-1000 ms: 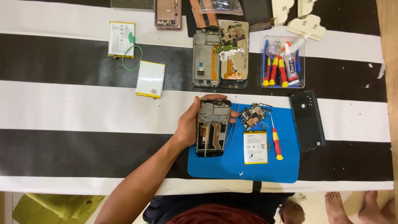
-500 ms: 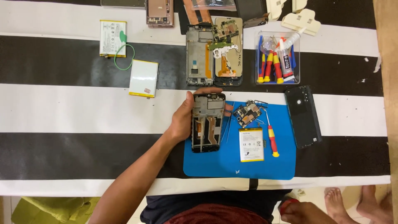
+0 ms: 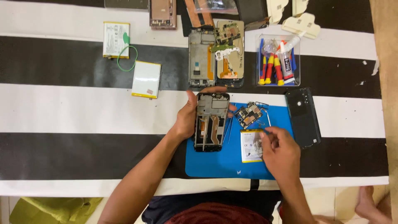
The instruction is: Disassembling a smartphone to remove or replace internal components like the battery using precision tools.
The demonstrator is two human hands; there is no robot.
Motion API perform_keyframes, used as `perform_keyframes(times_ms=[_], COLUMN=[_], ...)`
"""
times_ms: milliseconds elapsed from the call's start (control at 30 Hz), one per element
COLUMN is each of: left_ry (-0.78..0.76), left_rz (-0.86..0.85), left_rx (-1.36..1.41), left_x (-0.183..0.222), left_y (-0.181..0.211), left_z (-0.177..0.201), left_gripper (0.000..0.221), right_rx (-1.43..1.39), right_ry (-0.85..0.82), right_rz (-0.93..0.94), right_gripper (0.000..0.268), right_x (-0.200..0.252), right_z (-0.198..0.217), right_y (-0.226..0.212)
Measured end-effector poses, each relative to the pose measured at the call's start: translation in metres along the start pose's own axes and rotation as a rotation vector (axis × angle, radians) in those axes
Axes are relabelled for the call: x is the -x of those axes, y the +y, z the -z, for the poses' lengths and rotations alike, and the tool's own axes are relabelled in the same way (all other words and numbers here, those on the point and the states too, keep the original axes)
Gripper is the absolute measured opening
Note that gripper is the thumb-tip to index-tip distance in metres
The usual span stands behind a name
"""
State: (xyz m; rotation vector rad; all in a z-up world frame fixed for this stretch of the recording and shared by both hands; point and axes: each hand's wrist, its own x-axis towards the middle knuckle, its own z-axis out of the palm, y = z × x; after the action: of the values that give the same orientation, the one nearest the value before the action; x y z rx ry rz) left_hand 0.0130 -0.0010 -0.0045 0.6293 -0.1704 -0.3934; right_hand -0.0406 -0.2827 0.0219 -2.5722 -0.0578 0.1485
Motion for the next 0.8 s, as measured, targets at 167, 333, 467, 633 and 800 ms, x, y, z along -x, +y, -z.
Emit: perform_keyframes(times_ms=[167, 333, 467, 633, 800], left_ry=[0.104, 0.089, 0.087, 0.096, 0.119], left_rz=[-0.053, -0.070, -0.072, -0.086, -0.069], left_rx=[-0.136, -0.142, -0.158, -0.176, -0.159], left_x=[-0.002, 0.000, -0.001, -0.002, -0.004], left_y=[-0.008, -0.009, -0.006, -0.008, -0.014], left_z=[-0.002, -0.002, -0.004, -0.003, 0.002], left_gripper=[0.105, 0.107, 0.107, 0.107, 0.109], right_rx=[-0.076, -0.094, -0.109, -0.385, -0.876], right_ry=[0.227, 0.199, 0.159, 0.143, 0.225], right_rz=[0.127, 0.119, 0.107, 0.051, 0.000], right_gripper=[0.010, 0.009, 0.010, 0.020, 0.038], right_x=[-0.008, -0.018, -0.027, 0.013, 0.085], right_z=[-0.007, -0.003, 0.004, 0.042, 0.100], right_y=[0.005, 0.004, -0.011, 0.021, 0.230])
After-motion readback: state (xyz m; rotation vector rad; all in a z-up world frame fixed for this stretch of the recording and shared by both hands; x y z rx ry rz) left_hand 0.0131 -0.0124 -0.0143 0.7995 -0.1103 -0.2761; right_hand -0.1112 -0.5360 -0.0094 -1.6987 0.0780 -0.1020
